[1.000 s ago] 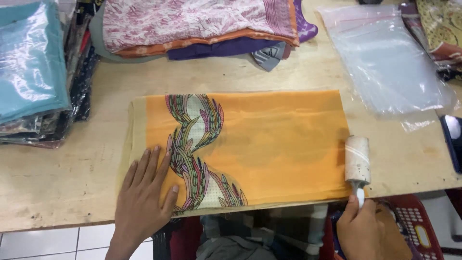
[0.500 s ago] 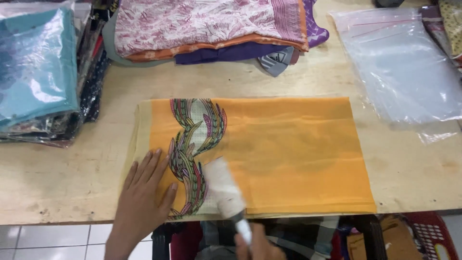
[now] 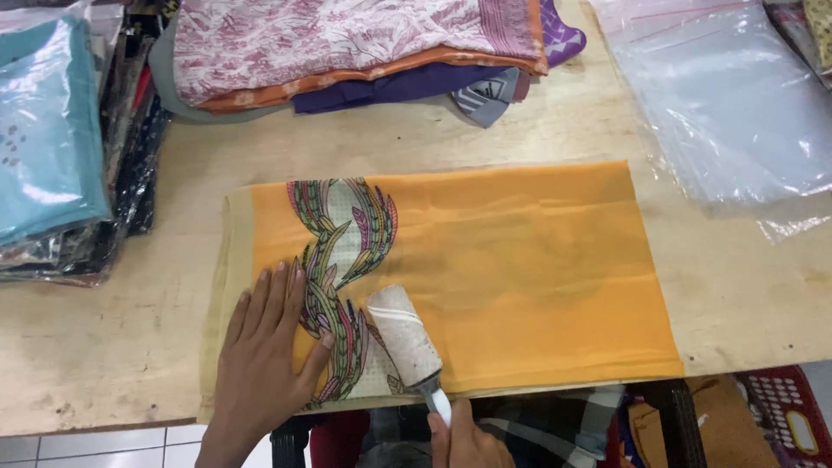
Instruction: A person uses a lint roller to clean a yellow hijab on a wooden table and then folds it into a square shape.
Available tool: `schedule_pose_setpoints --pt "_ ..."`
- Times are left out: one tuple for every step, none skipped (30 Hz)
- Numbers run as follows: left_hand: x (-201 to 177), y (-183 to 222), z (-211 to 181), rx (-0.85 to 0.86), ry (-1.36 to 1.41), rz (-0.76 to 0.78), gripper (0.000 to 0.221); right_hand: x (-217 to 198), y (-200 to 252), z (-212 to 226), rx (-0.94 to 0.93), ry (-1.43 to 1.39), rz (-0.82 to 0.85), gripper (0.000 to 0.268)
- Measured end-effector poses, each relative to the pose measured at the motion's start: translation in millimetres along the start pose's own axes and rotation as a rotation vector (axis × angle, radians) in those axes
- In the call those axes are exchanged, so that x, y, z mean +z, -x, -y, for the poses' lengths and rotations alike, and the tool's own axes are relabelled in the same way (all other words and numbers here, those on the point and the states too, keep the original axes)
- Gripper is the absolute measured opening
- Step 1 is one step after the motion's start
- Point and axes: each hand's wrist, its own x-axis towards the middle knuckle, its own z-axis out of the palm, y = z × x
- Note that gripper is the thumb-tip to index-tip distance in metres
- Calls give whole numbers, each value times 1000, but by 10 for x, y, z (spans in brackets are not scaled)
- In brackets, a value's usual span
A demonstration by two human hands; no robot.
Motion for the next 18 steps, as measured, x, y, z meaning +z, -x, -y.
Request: schedule_pose_setpoints --pt "-3 2 -4 7 3 7 82 -98 17 23 10 -3 3 38" --pt "-6 2 -8 1 9 6 82 -198 31 46 6 -24 48 37" --pt "-11 -7 -8 -6 15 4 82 -305 33 74 0 -45 92 37" --pt "-1 -3 -6 0 18 8 82 -388 44 102 7 -48 93 37" --pt "8 2 -5 -8 12 5 82 -471 48 129 74 -41 111 38" --pt "17 7 -3 -16 7 3 82 -554 52 156 141 -34 128 39" --pt "17 3 0 -13 9 6 82 -591 41 122 146 -35 129 39" --pt "20 -3 4 -19 5 16 82 -626 29 89 153 -58 83 39" --pt "21 -5 4 -23 4 29 83 -663 28 50 164 -80 39 38" --pt "28 -3 5 -18 7 34 83 -687 -2 -20 171 -80 41 38" --pt "31 -5 6 -26 -3 40 84 -713 -35 -90 207 -105 56 37" --pt "33 -6 8 -33 -13 46 84 -739 -64 -159 244 -130 71 36" --pt "40 -1 9 -31 -10 48 84 -742 -110 -246 248 -130 72 36" --pt "44 5 11 -37 -6 59 84 -747 -152 -332 246 -135 49 34" --pt "48 0 15 -40 -2 68 84 -754 -201 -415 243 -142 23 34" --pt "53 -8 19 -37 -1 68 84 -892 -230 -438 247 -143 22 34" --pt "57 -6 22 -34 -7 65 84 -1030 -254 -464 337 -130 24 41" --pt "60 -4 23 -32 -14 61 84 -1168 -278 -491 426 -119 24 52"
